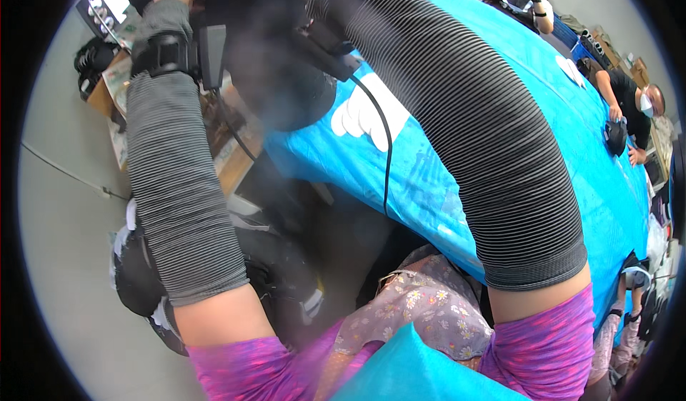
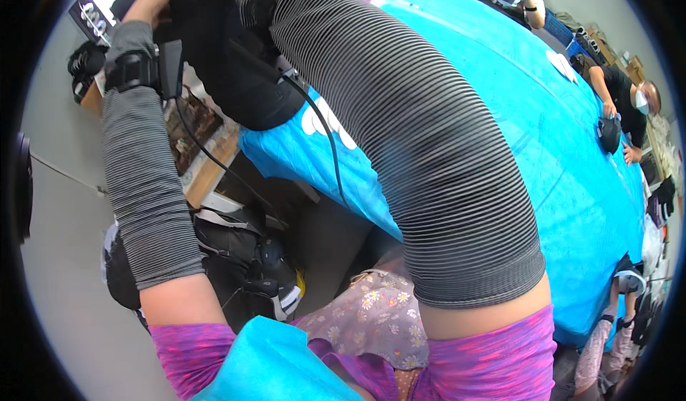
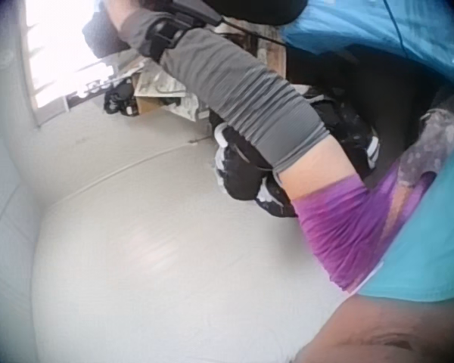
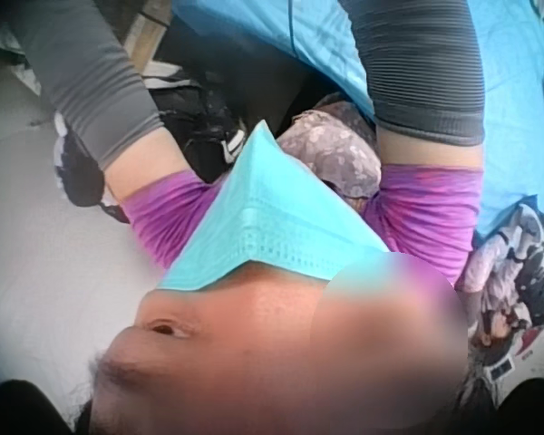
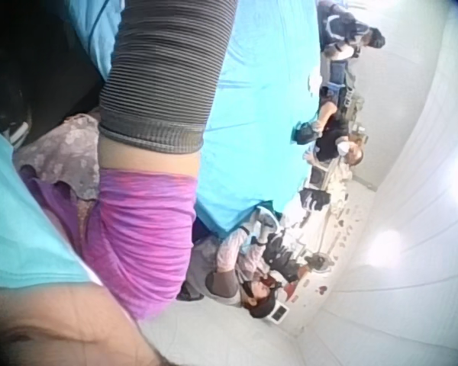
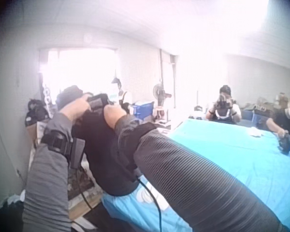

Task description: The person picks up shoe uppers and inner components from a table, fits the inner pieces into the uppers by hand, and places the assembled parts onto a stack.

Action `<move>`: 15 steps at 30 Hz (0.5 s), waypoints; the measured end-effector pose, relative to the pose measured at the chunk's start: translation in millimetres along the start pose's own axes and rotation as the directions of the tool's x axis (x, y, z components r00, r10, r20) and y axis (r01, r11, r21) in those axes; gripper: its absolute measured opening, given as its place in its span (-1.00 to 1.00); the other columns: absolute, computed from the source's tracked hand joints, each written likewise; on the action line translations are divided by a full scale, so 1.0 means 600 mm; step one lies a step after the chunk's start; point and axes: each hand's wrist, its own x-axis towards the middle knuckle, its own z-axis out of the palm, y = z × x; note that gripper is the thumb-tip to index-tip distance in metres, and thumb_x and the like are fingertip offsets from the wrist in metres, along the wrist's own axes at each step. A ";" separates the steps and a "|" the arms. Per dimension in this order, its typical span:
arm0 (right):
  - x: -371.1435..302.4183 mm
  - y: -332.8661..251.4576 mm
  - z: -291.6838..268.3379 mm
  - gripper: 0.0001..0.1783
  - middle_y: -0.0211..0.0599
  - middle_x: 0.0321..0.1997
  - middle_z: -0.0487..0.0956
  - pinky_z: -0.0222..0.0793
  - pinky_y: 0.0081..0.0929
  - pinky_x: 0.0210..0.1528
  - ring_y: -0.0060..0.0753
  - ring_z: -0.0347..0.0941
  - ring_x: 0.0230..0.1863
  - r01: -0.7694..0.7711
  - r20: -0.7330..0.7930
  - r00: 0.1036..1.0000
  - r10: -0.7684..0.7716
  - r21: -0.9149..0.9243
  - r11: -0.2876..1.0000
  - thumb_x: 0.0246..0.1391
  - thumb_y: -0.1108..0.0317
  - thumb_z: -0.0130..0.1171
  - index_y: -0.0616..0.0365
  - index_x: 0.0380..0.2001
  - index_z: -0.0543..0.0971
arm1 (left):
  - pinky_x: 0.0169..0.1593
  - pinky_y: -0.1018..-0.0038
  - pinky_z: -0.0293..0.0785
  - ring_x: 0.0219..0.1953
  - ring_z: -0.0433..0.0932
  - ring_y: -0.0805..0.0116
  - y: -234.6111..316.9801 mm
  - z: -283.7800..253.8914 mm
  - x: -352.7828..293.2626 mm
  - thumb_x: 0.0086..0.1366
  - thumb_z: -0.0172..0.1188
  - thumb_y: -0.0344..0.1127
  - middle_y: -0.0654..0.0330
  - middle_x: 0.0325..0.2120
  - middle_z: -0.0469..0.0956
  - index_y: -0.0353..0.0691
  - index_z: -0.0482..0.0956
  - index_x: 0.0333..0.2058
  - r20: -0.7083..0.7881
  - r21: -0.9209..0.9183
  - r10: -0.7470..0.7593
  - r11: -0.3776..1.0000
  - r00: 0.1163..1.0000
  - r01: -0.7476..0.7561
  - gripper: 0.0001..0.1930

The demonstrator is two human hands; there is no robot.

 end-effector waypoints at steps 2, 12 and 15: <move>-0.091 0.029 0.001 -0.69 0.06 -0.14 0.60 0.53 -0.16 -0.20 0.04 0.58 -0.12 -0.215 0.150 0.971 0.186 0.209 0.954 0.13 0.36 -0.02 0.05 -0.03 0.48 | -0.25 0.35 0.51 -0.39 0.58 0.21 0.097 0.080 -0.015 0.14 0.27 -0.32 -0.07 -0.36 0.63 -0.38 0.42 0.09 -0.250 -0.105 -0.063 0.994 0.966 0.037 -0.47; -0.514 0.033 -0.477 -0.45 0.06 0.14 0.49 0.31 -0.21 0.25 0.08 0.39 0.17 -0.422 0.535 0.844 -0.035 0.704 0.571 0.11 0.13 0.30 0.27 0.06 0.48 | 0.36 0.30 0.06 0.36 0.12 0.12 0.166 0.028 -0.170 0.36 0.17 -0.05 -0.06 0.32 0.13 -0.30 0.14 0.32 -0.535 -0.772 -0.522 0.621 0.665 -0.133 -0.30; -0.687 0.109 -0.562 -0.70 -0.07 -0.10 0.60 0.43 -0.20 0.00 -0.01 0.51 -0.05 -0.582 0.725 0.689 0.016 0.539 0.609 0.09 0.23 0.26 0.15 -0.15 0.58 | 0.38 0.22 0.02 0.35 0.14 0.10 0.265 0.017 -0.219 0.41 0.10 -0.14 0.00 0.31 0.17 -0.28 0.16 0.30 -0.671 -0.706 -0.518 0.664 0.531 -0.246 -0.40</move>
